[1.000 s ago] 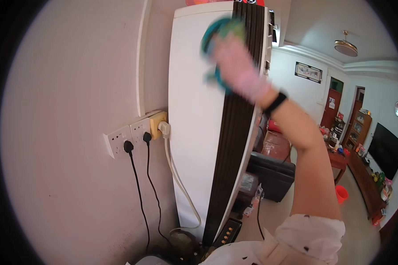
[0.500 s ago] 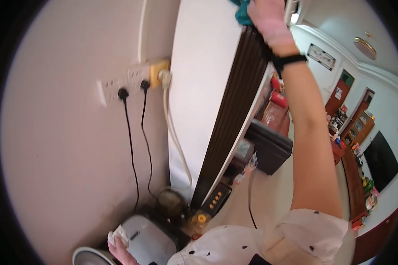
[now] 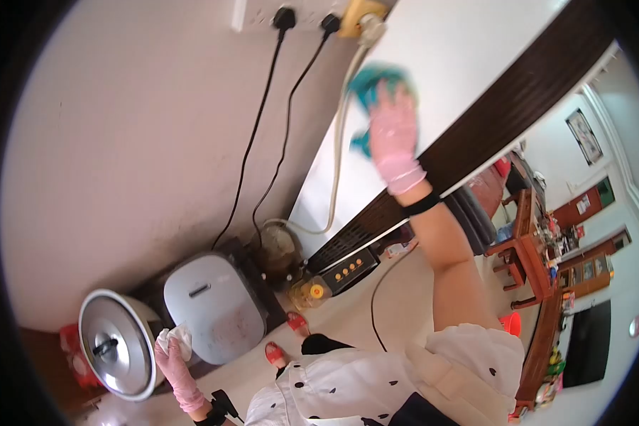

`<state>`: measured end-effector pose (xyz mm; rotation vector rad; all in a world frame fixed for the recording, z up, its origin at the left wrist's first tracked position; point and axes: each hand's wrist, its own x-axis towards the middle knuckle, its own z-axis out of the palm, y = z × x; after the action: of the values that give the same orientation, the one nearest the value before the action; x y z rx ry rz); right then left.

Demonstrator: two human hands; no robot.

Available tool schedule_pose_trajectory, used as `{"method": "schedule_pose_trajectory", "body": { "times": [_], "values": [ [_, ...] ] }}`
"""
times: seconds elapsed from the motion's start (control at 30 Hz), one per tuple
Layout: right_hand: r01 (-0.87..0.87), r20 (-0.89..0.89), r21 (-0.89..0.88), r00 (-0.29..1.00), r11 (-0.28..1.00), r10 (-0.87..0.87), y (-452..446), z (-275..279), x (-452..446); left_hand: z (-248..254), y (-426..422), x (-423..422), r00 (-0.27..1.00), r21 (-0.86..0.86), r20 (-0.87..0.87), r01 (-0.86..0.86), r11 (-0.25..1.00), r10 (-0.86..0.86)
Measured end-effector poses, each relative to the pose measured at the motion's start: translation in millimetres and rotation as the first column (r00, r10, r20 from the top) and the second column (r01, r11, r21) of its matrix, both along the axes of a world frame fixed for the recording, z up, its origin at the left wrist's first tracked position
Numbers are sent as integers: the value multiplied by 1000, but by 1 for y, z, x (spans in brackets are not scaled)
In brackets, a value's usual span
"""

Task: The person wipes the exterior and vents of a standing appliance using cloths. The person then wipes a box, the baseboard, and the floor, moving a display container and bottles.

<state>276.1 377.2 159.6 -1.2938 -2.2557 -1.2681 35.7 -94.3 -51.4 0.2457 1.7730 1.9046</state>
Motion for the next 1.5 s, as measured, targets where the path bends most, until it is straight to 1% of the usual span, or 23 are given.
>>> {"method": "schedule_pose_trajectory", "body": {
  "times": [0.03, 0.07, 0.23, 0.3, 0.33, 0.37, 0.47, 0.57, 0.63, 0.73, 0.8, 0.9, 0.97, 1.07, 1.1, 1.17, 1.23, 1.27, 1.37, 1.4, 1.43, 1.47, 1.5],
  "values": [
    [-142, -48, 222, 987, 965, 156, 9, -2, -1, -5, -8, 2, 998, -22, 12, -54, 998, 54],
    [-161, -46, 201, 984, 966, 174, 11, -21, -8, -8, -16, 5, 997, -43, 15, -73, 996, 73],
    [21, 268, -231, 963, 973, 43, 2, -189, -27, -30, -38, 25, 997, -117, 62, -34, 993, 42],
    [165, 728, -272, 679, 948, 91, -2, -283, -10, -22, -46, 34, 995, -209, 71, -50, 977, 66],
    [165, 694, -370, 703, 914, 154, 3, -352, 7, -18, -51, 39, 993, -236, 66, -80, 968, 98],
    [120, 807, -369, 534, 922, 253, 13, -405, 32, -17, -54, 42, 992, -261, 56, -97, 960, 115],
    [184, 696, -339, 709, 922, 115, -1, -388, 48, -34, -79, 47, 991, -290, -5, -129, 948, 134],
    [178, 502, -269, 865, 947, -20, -2, -261, 14, -25, -80, 52, 991, -330, 16, -122, 936, 135],
    [60, 331, -249, 943, 967, 27, 12, -253, -16, -21, -84, 55, 983, -390, -29, -179, 903, 182],
    [58, 388, -213, 921, 975, 30, 53, -371, -39, -33, -86, 69, 942, -405, -79, -330, 853, 327],
    [88, 472, -424, 871, 901, 137, 58, -464, -39, -44, -104, 78, 880, -409, -66, -453, 792, 470],
    [314, 521, -790, 796, 527, 308, 36, -563, -6, -48, -138, 88, 876, -441, -103, -464, 768, 470],
    [510, 695, -717, 571, 475, 437, -7, -563, 29, -37, -144, 98, 765, -497, -83, -587, 639, 639],
    [406, 721, -604, 645, 686, 253, -32, -508, 46, -67, -204, 113, 817, -525, -150, -543, 656, 556],
    [442, 535, -799, 832, 407, 146, -18, -498, 39, -72, -205, 122, 817, -547, -148, -537, 642, 557],
    [516, 631, -744, 751, 425, 192, -19, -463, 0, -82, -199, 134, 808, -559, -109, -531, 636, 578],
    [500, 699, -670, 675, 549, 237, -1, -540, 3, -78, -168, 147, 659, -594, 89, -567, 571, 747],
    [450, 748, -596, 611, 664, 257, 3, -570, 4, -90, -181, 157, 651, -601, 87, -569, 561, 754],
    [473, 806, -568, 487, 674, 337, -2, -602, -7, -119, -207, 179, 775, -704, -100, -499, 506, 625],
    [513, 856, -516, 333, 686, 395, 0, -603, -16, -102, -185, 183, 767, -616, -43, -525, 587, 641],
    [503, 852, -523, 332, 688, 405, 7, -618, -17, -87, -160, 187, 759, -515, 15, -552, 655, 651],
    [481, 835, -550, 302, 683, 459, 15, -639, -17, -80, -134, 187, 903, -806, -256, -397, 439, 346],
    [461, 814, -577, 265, 674, 516, 19, -653, -17, -83, -131, 188, 897, -812, -261, -404, 421, 357]
  ]
}}
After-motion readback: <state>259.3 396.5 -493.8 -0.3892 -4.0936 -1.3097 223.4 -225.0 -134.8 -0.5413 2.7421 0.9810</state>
